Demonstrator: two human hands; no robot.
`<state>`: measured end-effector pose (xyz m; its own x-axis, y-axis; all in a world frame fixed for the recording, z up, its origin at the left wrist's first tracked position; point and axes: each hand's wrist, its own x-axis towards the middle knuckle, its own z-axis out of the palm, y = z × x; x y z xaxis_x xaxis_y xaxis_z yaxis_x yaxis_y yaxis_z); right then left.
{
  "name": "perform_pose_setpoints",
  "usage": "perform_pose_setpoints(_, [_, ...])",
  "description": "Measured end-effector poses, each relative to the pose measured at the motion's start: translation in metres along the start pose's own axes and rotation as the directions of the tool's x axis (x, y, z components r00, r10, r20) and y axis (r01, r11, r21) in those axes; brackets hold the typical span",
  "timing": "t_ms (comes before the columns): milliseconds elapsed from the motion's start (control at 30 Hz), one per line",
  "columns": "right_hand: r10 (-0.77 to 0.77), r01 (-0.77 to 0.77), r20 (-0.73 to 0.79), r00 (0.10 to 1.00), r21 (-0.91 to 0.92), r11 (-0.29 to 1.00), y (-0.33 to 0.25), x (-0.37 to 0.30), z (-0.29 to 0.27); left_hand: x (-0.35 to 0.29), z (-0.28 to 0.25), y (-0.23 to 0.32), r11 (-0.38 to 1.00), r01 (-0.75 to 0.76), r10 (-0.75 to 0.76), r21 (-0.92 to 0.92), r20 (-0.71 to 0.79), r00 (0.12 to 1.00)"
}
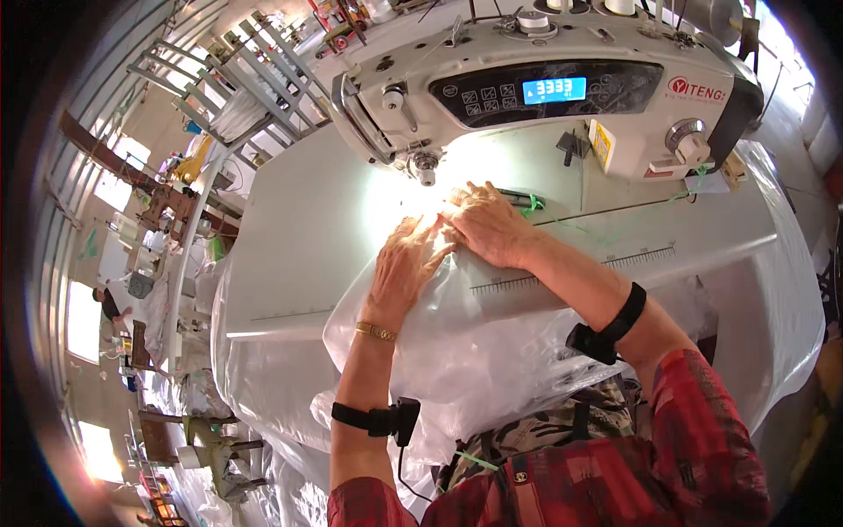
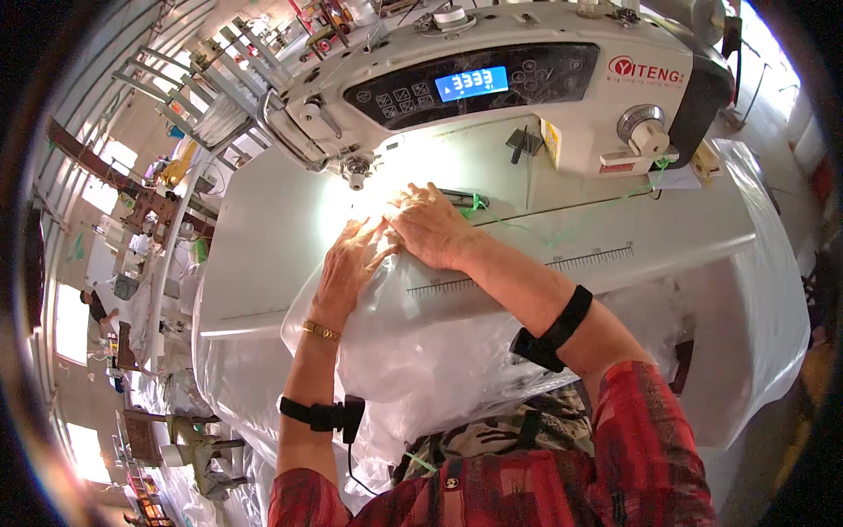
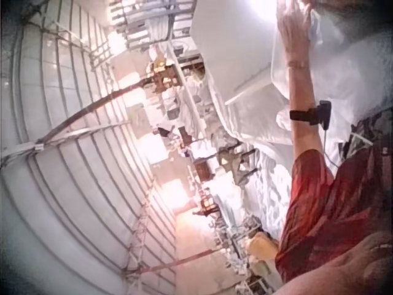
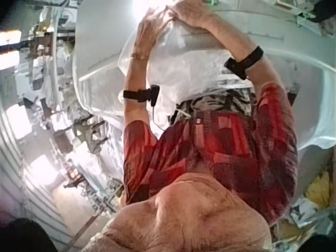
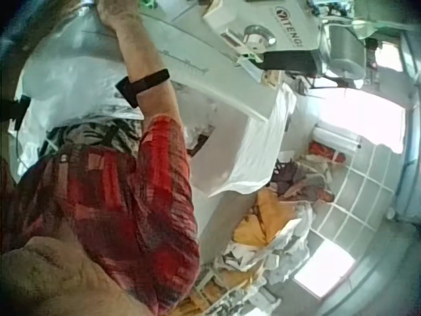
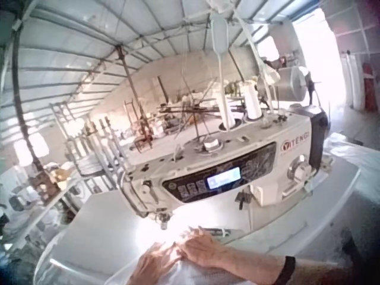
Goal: Sewing the edges of a large white plastic bag using an industrial sewing machine.
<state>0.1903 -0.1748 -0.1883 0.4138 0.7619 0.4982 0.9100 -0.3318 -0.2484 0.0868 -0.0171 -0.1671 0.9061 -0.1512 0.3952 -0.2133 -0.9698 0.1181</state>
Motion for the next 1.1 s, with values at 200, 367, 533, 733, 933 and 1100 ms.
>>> perform_pose_setpoints(200, [0.001,-0.005,-0.045,0.999,-0.093,0.996,0.006,-0.002,0.020,0.001,-0.003,-0.008,0.987,0.011,-0.006,-0.160,0.034,0.999])
perform_pose_setpoints(367, [-0.036,0.036,-0.005,0.999,-0.019,0.999,0.003,0.002,0.006,-0.001,0.001,-0.017,0.997,-0.047,0.048,-0.064,0.019,0.999])
perform_pose_setpoints(533, [-0.008,0.012,0.035,0.999,-0.119,0.993,-0.004,0.007,-0.001,-0.012,0.011,-0.028,0.999,-0.049,0.049,-0.021,-0.006,0.999])
perform_pose_setpoints(733, [-0.004,0.007,0.025,1.000,-0.104,0.995,-0.003,0.009,0.001,-0.014,0.020,-0.039,0.999,0.044,-0.045,0.011,0.284,0.958])
perform_pose_setpoints(933, [0.001,0.009,0.085,0.996,-0.120,0.993,-0.004,0.008,0.002,-0.018,0.033,-0.050,0.992,0.066,-0.097,0.106,0.319,0.943])
perform_pose_setpoints(1100, [-0.004,0.000,-0.026,1.000,-0.137,0.991,-0.005,0.005,0.010,-0.008,0.028,-0.045,0.999,-0.050,0.050,0.013,0.019,0.999])
